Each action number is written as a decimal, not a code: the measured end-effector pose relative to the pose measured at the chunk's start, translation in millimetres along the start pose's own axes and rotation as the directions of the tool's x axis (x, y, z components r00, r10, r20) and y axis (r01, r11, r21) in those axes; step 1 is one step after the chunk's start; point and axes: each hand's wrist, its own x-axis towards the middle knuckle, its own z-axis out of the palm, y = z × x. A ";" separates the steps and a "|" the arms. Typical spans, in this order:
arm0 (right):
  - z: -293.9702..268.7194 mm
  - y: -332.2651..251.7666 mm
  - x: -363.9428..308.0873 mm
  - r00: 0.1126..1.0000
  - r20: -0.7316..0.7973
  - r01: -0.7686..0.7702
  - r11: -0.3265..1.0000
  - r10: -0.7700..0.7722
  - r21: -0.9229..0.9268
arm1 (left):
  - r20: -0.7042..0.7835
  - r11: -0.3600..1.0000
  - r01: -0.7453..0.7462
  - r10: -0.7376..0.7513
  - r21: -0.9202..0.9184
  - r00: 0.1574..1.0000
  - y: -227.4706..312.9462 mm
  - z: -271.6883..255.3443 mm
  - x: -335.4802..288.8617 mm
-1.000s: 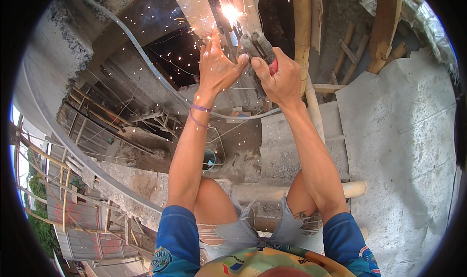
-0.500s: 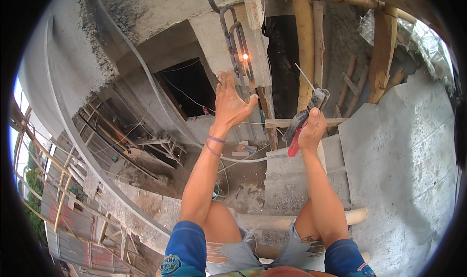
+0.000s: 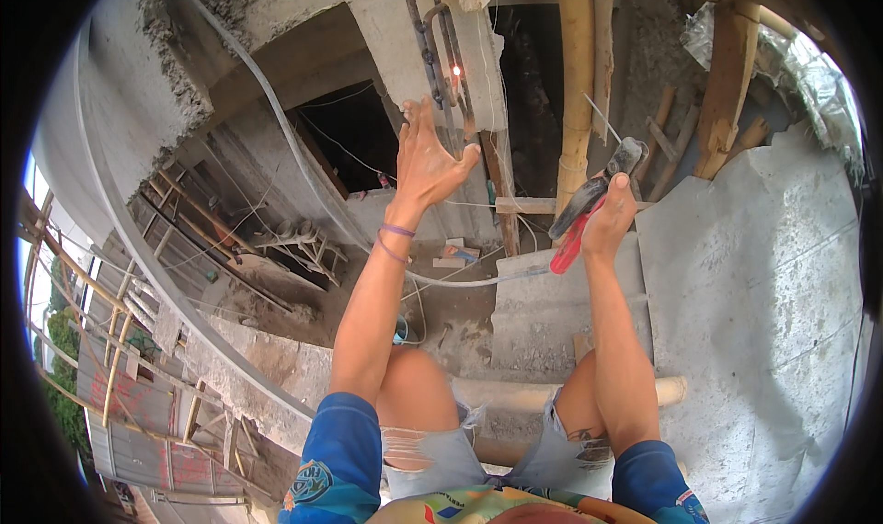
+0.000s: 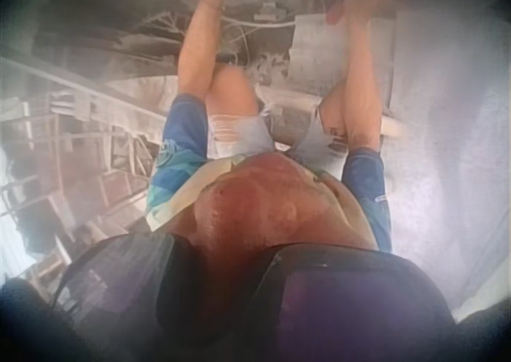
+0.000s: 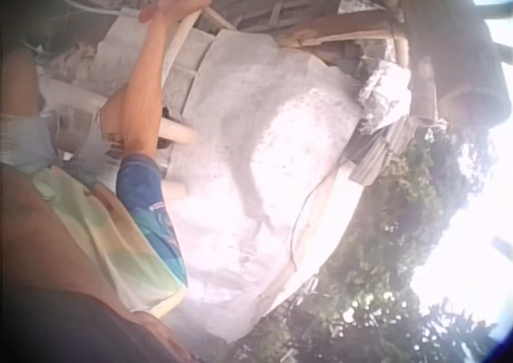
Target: The person welds metal bars attached to a concrete structure using a handheld welding torch. They repeatedly position the torch, create sparks, and adjust the metal pieces while working on a construction site.
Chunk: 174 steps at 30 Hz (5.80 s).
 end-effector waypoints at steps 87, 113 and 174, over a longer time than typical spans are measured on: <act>-12.2 14.3 8.8 0.996 -0.011 -0.090 0.996 0.090 0.028 | -0.032 0.998 0.058 -0.058 0.013 0.998 21.8 -10.2 -6.7; -24.3 12.2 19.3 0.946 -0.054 -0.299 0.924 0.320 0.240 | 0.117 0.986 0.148 -0.140 -0.070 0.983 36.7 -47.2 -79.8; 56.9 -43.8 -41.4 0.857 0.476 -0.424 0.796 0.198 0.432 | 0.455 0.537 0.649 -0.834 0.539 0.312 -49.6 -52.9 -613.7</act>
